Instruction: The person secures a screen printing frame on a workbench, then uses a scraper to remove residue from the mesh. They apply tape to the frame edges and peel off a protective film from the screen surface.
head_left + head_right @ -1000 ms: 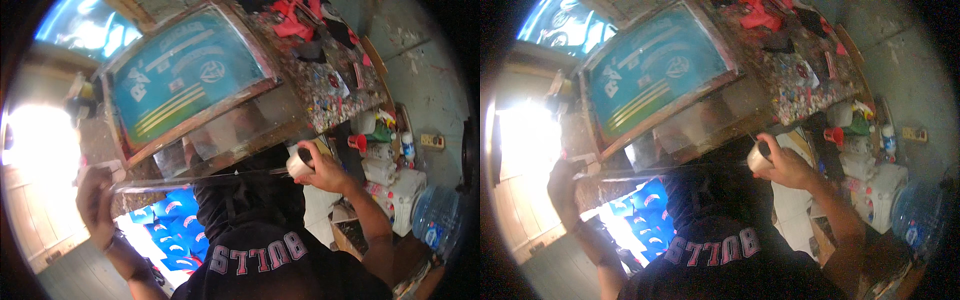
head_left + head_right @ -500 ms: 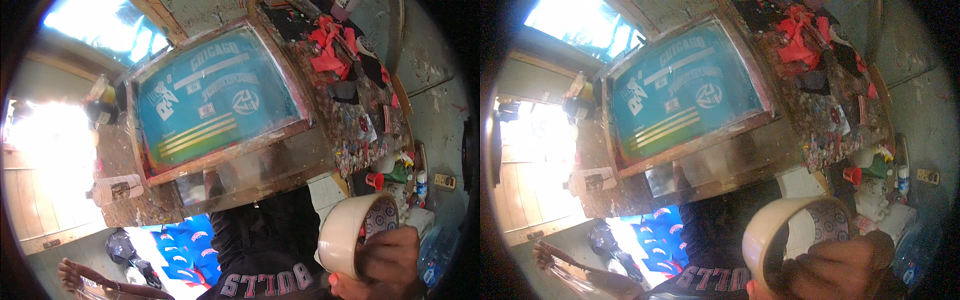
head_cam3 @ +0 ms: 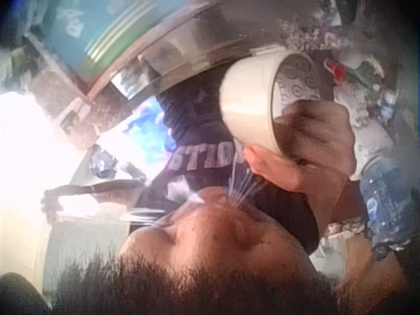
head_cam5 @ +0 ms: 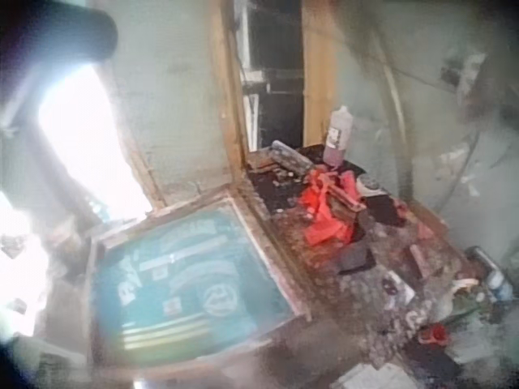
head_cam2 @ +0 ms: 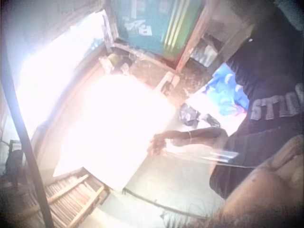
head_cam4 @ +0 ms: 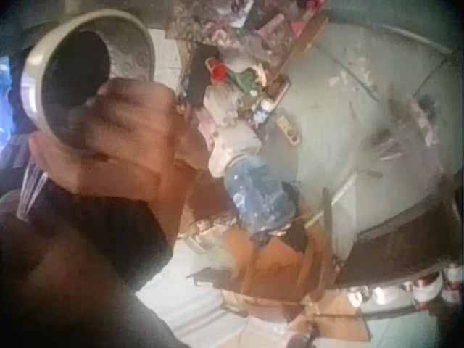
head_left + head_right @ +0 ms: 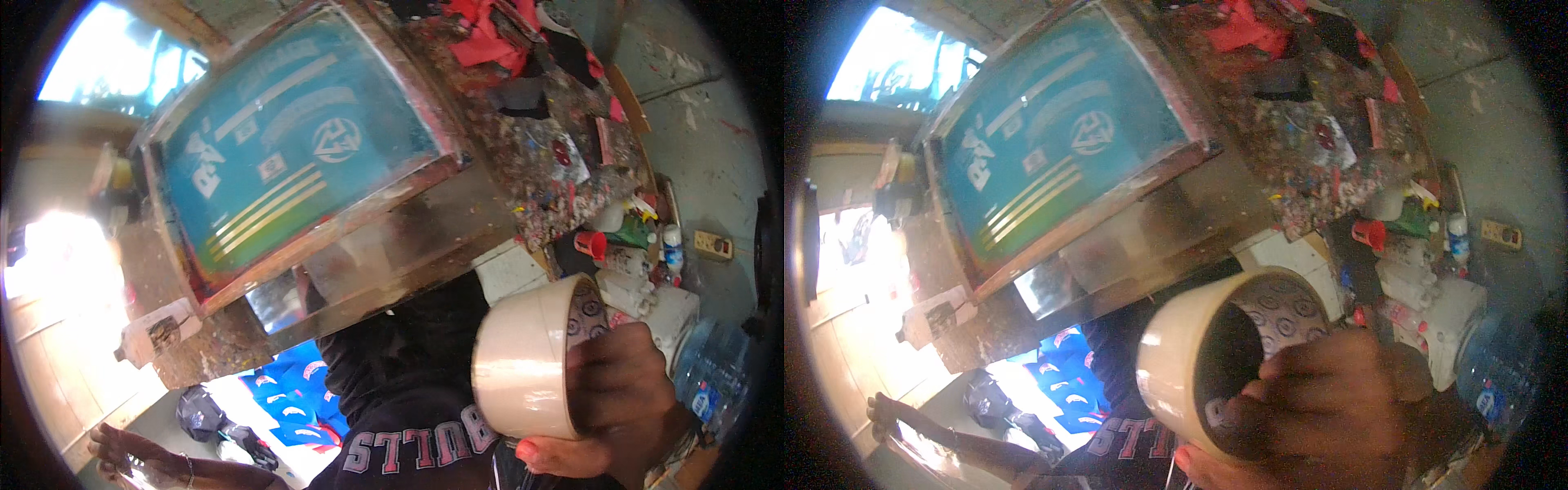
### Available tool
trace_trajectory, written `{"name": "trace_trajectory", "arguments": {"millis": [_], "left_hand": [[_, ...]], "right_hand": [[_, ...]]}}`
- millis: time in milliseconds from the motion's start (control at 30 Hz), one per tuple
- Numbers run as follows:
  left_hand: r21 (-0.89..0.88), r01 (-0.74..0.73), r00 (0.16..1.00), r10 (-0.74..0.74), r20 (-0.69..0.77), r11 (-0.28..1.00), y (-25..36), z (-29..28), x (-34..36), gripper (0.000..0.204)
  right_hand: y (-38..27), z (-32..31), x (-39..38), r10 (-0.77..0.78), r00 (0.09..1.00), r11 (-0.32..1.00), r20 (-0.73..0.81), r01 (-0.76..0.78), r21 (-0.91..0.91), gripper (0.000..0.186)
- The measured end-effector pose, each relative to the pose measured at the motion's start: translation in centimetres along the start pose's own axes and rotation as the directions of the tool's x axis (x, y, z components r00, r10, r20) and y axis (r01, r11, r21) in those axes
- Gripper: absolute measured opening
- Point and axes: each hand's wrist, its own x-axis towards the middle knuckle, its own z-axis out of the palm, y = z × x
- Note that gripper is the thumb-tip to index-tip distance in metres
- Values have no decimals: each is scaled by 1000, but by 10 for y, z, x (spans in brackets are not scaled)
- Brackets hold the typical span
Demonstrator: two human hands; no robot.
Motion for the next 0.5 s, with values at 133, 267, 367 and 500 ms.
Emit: {"name": "trace_trajectory", "arguments": {"millis": [133, 267, 367, 500], "left_hand": [[-830, 391, 890, -392, 232, 398, 28, -36, 19, 31], [-866, 441, 842, -441, 310, 235, 46, -45, 14, 30], [-874, 460, 817, -461, 348, 157, 43, -50, 18, 29], [-887, 453, 798, -485, 358, 91, 42, -57, 26, 28]], "right_hand": [[105, 28, -24, 45, 986, 983, -159, -72, -170, 20], [179, 44, -52, 209, 962, 852, -178, -269, -450, 43], [189, 44, -47, 345, 937, 770, -59, -319, -553, 54], [189, 47, -44, 539, 838, 603, -86, -455, -655, 78]]}}
